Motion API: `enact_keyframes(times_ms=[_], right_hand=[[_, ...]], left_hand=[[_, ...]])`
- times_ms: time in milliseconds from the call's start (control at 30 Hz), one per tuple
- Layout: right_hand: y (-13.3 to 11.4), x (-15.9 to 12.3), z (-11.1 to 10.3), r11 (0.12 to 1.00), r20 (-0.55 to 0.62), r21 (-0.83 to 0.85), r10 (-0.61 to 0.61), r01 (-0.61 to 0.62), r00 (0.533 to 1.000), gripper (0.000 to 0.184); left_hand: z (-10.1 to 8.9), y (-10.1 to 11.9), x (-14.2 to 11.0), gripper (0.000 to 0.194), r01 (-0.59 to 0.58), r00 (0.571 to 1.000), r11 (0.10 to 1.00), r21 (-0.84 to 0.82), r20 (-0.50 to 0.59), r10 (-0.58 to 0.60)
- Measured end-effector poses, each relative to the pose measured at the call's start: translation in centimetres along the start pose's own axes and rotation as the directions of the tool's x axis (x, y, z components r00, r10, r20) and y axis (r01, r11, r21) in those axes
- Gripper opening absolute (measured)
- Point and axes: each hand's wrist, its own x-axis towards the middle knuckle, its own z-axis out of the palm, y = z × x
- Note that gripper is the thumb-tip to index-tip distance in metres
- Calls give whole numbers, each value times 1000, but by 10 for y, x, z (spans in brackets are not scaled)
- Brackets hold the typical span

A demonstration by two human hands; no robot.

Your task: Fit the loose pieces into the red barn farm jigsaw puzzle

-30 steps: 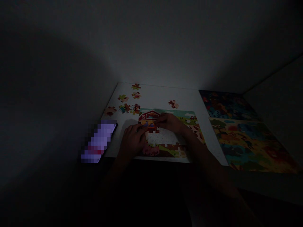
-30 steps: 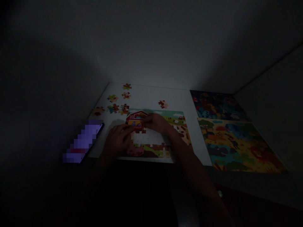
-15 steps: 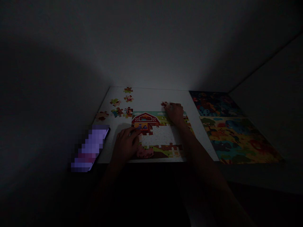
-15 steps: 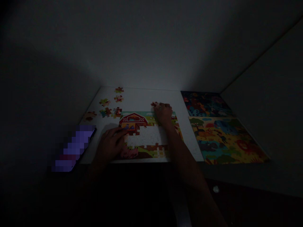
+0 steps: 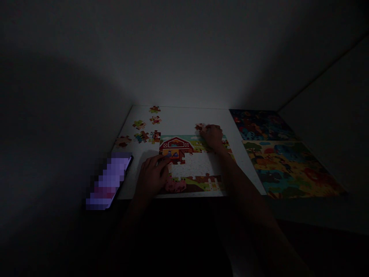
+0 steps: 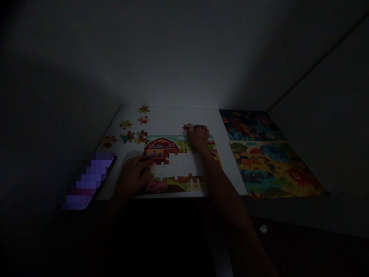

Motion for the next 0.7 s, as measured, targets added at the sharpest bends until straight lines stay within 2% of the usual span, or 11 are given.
enact_keyframes(times_ms=[100, 233, 467, 700], right_hand=[[0, 0, -1, 999, 12, 36, 21, -22, 1000, 48], [0, -3, -1, 995, 18, 96, 10, -12, 1000, 46], [-3, -6, -5, 955, -22, 289, -69, 73, 997, 28], [-6, -7, -7, 866, 29, 484, -159, 125, 987, 21]], left_hand=[[1, -1, 0, 34, -11, 1000, 1000, 1, -4, 11], [3, -1, -1, 34, -20, 1000, 1000, 10, -22, 21], [2, -1, -1, 33, -16, 1000, 1000, 13, -25, 16], [2, -1, 0, 33, -6, 1000, 1000, 9, -9, 6]])
